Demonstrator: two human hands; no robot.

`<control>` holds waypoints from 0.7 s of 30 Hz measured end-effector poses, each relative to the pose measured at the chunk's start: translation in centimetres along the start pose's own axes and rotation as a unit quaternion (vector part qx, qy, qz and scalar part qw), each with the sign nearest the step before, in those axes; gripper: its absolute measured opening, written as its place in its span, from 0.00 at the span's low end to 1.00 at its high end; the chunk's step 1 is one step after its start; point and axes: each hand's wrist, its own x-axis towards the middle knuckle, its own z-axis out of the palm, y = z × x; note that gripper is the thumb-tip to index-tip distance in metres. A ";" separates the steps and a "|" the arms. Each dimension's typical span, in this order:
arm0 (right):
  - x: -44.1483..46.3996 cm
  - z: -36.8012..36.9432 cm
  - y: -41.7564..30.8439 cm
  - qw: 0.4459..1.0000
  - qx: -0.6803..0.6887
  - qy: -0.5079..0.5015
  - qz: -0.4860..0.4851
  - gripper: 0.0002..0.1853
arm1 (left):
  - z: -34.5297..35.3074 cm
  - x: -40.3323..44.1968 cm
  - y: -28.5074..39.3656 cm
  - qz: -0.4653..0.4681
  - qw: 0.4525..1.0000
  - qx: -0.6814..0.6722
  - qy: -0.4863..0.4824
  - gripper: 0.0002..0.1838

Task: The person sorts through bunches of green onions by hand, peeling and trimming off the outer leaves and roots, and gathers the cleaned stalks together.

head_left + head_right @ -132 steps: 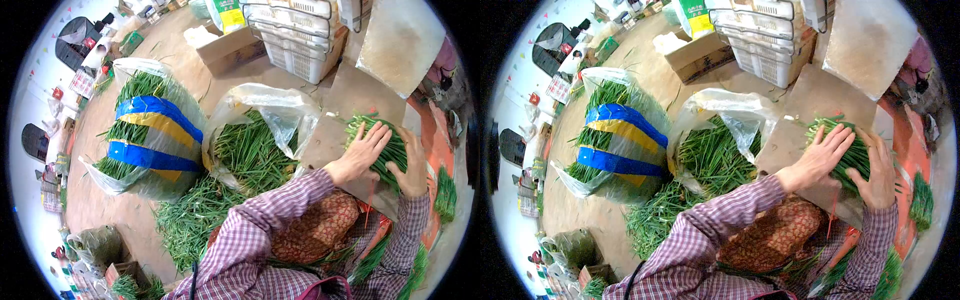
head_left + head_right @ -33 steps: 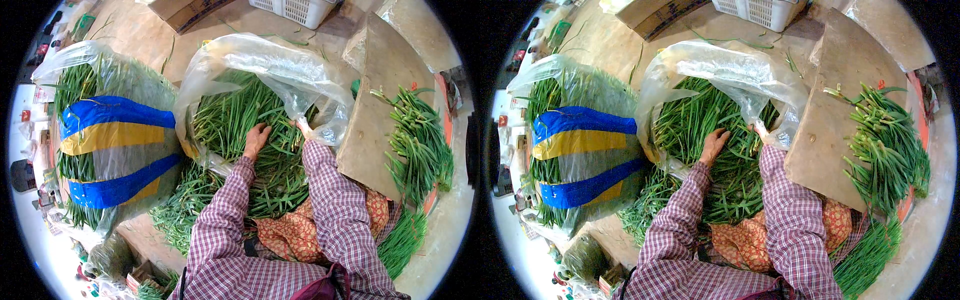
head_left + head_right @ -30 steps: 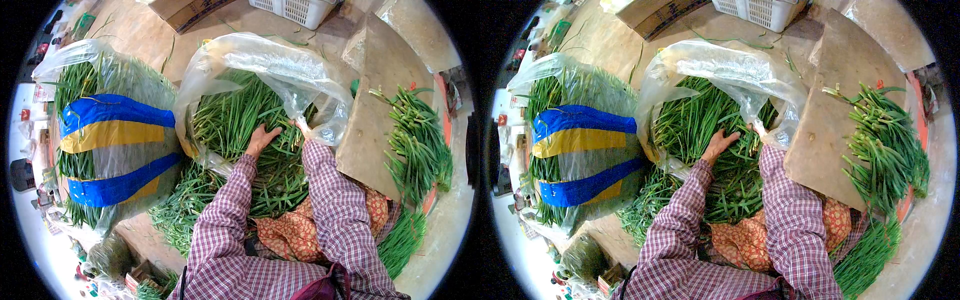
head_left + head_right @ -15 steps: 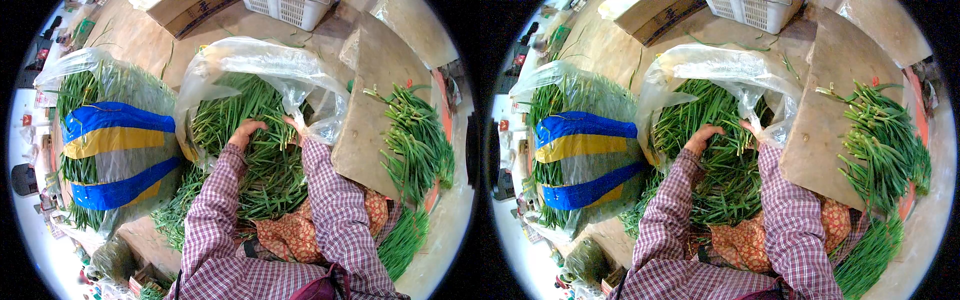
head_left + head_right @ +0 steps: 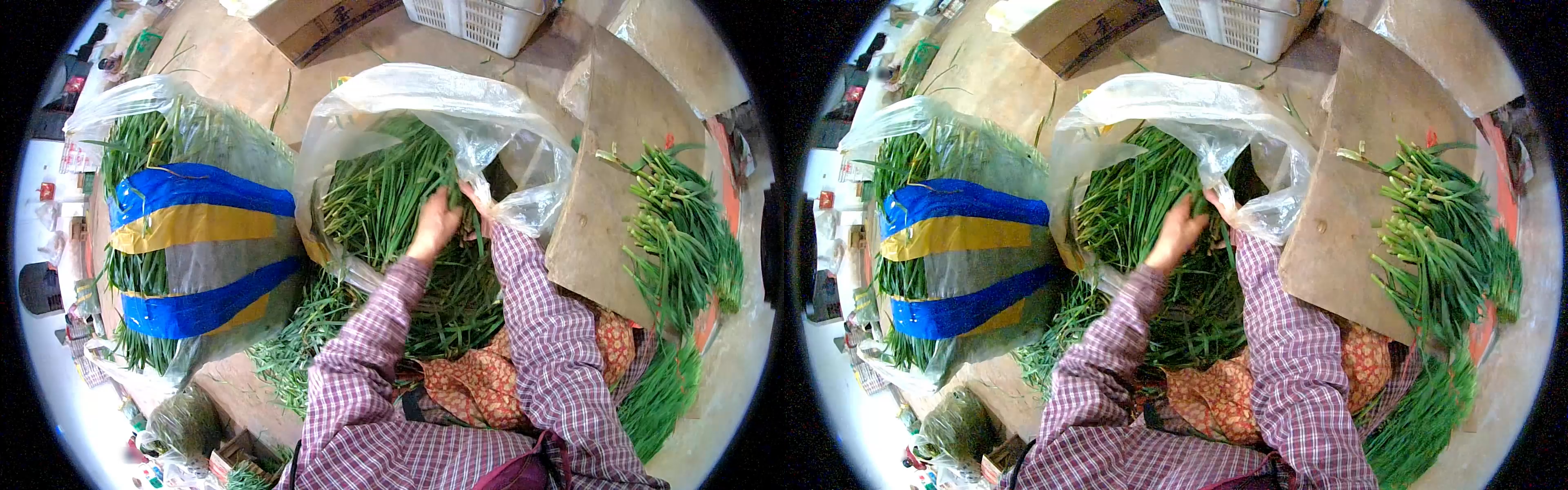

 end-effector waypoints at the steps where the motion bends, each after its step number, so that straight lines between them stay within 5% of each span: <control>1: 0.2 -0.3 0.3 1.000 0.003 0.003 0.003 0.36 | 1.7 -1.0 0.0 0.028 0.998 0.045 0.046 0.26; 5: 0.5 -1.2 2.1 1.000 0.014 -0.008 0.023 0.37 | 5.7 -4.2 1.1 0.095 0.981 0.139 0.100 0.23; 10: -0.2 -1.8 4.0 0.998 0.030 -0.026 0.053 0.38 | 2.8 -6.7 2.7 0.051 0.998 0.027 -0.008 0.25; 11: -0.3 -1.8 4.2 0.997 0.032 -0.028 0.057 0.38 | 1.5 -6.9 3.3 0.055 0.998 0.029 0.014 0.24; 13: -0.3 -2.0 4.4 0.997 0.031 -0.035 0.058 0.39 | -0.1 -6.3 2.4 -0.052 0.980 -0.179 0.074 0.22; 17: -0.2 -2.5 4.2 0.997 0.023 -0.043 0.052 0.40 | 0.1 -4.6 -2.1 -0.057 0.985 -0.088 0.133 0.21; 19: -0.2 -2.7 4.2 0.997 0.022 -0.047 0.055 0.40 | 1.4 -3.7 -3.3 -0.166 0.980 -0.105 -0.007 0.25; 21: -0.5 -2.7 4.0 0.997 0.024 -0.045 0.063 0.40 | 2.5 -3.3 -3.5 -0.160 0.977 -0.138 -0.010 0.27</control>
